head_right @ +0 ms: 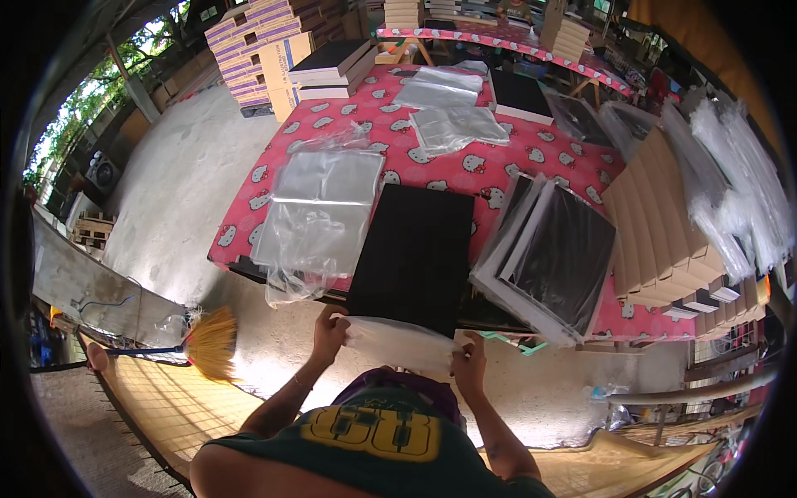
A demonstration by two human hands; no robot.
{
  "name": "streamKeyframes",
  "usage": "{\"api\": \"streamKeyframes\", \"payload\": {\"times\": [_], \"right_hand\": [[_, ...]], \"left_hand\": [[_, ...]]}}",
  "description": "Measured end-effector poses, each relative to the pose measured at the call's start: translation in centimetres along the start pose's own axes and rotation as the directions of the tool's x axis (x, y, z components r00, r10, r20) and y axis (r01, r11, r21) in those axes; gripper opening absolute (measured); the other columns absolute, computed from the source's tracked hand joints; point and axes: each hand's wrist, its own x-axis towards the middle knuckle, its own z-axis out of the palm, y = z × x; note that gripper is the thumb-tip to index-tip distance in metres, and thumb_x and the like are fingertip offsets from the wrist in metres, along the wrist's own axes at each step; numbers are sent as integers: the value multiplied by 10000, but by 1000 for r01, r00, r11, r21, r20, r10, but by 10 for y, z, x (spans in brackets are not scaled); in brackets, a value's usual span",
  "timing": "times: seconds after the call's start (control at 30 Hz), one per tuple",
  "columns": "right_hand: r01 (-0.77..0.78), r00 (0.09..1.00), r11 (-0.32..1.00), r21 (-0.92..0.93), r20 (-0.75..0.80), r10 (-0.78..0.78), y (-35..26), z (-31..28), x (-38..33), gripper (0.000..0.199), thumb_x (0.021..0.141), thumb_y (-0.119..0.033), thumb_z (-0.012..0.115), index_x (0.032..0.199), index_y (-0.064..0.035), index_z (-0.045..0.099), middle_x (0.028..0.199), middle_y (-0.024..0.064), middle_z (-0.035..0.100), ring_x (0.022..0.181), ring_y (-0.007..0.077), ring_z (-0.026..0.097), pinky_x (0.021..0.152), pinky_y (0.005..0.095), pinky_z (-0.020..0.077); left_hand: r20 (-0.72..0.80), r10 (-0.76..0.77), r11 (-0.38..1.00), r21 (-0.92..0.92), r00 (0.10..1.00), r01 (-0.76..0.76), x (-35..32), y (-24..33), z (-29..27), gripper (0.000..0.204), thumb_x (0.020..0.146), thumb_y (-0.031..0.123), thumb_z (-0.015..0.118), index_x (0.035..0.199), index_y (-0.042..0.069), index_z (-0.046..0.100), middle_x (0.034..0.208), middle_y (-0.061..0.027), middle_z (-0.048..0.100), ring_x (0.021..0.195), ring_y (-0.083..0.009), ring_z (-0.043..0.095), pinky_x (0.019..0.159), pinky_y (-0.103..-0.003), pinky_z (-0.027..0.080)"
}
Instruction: The person places white and black square items into plastic bags and stacks them on a table.
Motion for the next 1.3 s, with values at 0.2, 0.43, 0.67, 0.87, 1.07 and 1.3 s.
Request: {"api": "streamKeyframes", "payload": {"times": [0.2,0.43,0.67,0.87,1.07,1.3], "right_hand": [[74,992,997,-36,-99,-77,2,27,4,535,803,68,413,1333,-4,429,843,116,581,588,150,558,525,271,496],[94,988,899,428,-148,-32,-44,-2,-2,398,795,93,474,1177,-16,497,880,85,586,658,133,574,618,248,510],[83,902,587,805,189,-387,-190,-58,-12,426,847,-94,598,1239,-13,452,1042,124,612,989,234,603,934,381,470],[15,955,308,951,78,-288,-207,-49,65,217,930,-100,512,1133,-40,559,1080,64,640,1055,189,592,957,394,456],[-236,929,196,952,280,-241,-64,-30,136,173,941,-124,503,1093,-111,583,1050,5,637,1021,171,583,894,373,470],[130,971,729,672,62,-230,-4,-12,143,295,945,-262,515,1178,-82,533,1115,58,598,978,193,581,899,381,462]], "left_hand": [[-84,322,877,402,943,-264,4,-15,7,490,790,32,494,1279,41,520,644,-169,582,519,-223,563,532,-359,453],[72,272,950,-178,960,-256,-18,41,-21,274,799,-56,549,1045,47,615,815,-82,657,650,-127,603,590,-273,487],[449,459,429,-868,767,252,-28,160,-49,412,876,208,586,1244,56,481,1096,-159,615,1006,-300,605,935,-436,468],[205,409,470,-883,889,-12,28,209,-2,307,921,163,535,1191,19,504,1090,-119,609,1053,-243,575,962,-404,437],[260,175,353,-917,950,186,117,69,23,232,928,102,523,1140,13,546,1037,-77,609,916,-146,585,765,-282,480],[135,514,844,-255,847,-471,86,82,21,388,828,77,559,1202,-20,520,1110,-107,591,926,-160,583,840,-318,463]]}}
